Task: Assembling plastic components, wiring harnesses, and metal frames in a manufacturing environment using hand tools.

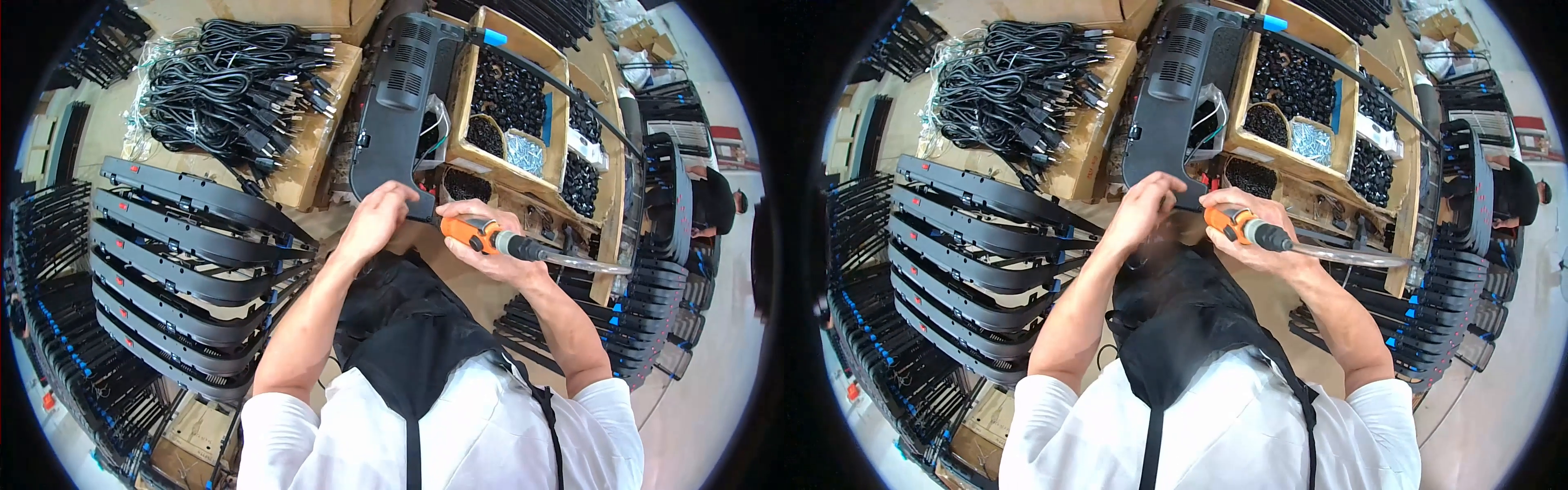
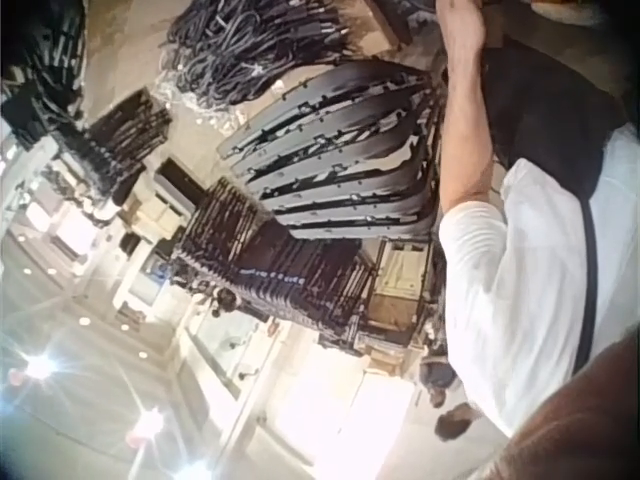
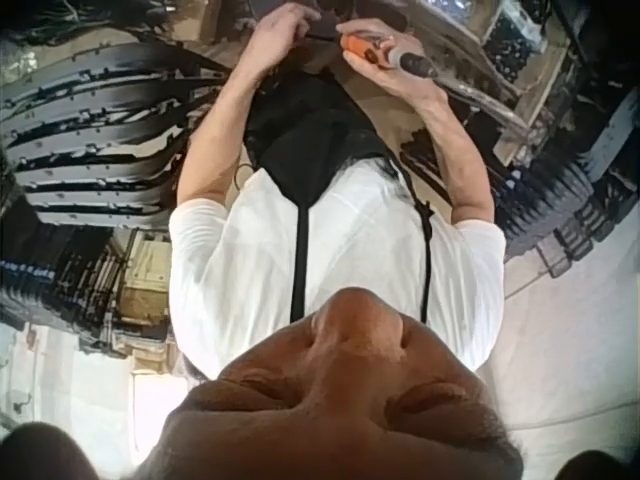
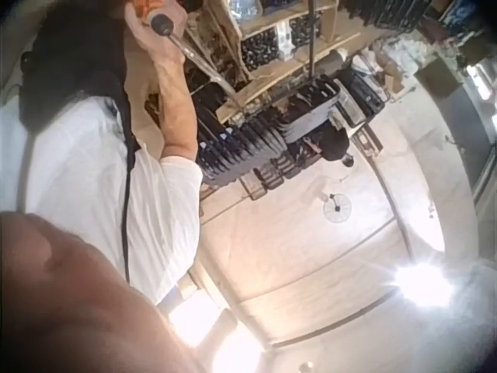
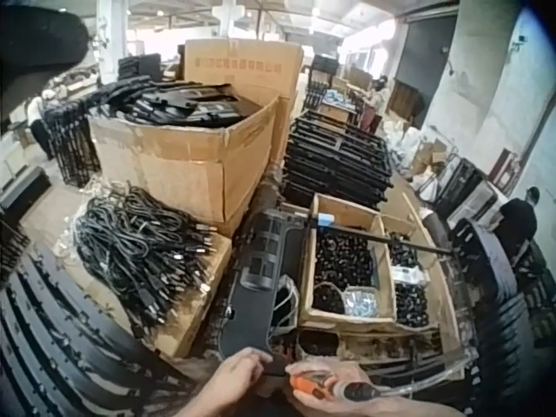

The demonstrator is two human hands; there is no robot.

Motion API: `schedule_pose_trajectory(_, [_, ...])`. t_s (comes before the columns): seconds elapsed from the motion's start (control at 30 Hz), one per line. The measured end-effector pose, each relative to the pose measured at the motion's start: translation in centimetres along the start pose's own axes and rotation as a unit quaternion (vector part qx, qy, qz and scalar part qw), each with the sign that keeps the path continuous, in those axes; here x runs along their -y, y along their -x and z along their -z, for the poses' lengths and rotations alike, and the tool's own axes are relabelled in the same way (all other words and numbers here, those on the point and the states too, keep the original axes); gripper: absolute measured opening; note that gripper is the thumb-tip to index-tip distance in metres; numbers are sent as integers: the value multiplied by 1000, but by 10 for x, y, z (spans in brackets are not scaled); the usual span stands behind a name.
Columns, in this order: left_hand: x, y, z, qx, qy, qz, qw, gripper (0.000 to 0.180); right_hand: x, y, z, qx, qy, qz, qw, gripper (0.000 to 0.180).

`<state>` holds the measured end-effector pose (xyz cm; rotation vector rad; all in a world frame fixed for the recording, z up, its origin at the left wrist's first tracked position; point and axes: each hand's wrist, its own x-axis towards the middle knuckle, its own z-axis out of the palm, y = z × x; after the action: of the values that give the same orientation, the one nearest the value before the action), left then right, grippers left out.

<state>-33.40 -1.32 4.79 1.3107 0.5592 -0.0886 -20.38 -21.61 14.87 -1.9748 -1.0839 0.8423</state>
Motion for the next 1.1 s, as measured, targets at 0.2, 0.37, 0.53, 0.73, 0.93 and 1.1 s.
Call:
schedule_pose_trajectory(0.2, [32, 61, -15, 24, 351, 67, 934, 19, 0, -6, 0, 17, -4, 5, 1000, 41])
schedule_pose_trajectory(0.37, [59, 77, -30, -7, 385, 112, 916, 24, -8, -8, -4, 15, -53, 6, 998, 41])
schedule_pose_trajectory(0.53, [63, 78, -43, -91, 354, 82, 927, 27, 1, 3, -3, -36, -104, 6, 994, 47])
schedule_pose_trajectory(0.73, [73, 64, -39, -108, 377, 73, 917, 26, 8, 15, -10, -77, -183, 30, 980, 54])
schedule_pose_trajectory(0.93, [62, 53, -47, -119, 494, 71, 858, 23, 11, 11, -17, -69, -209, 48, 974, 51])
schedule_pose_trajectory(1.1, [75, 46, -43, -86, 594, 112, 792, 26, 13, 5, -20, -57, -197, 60, 977, 50])
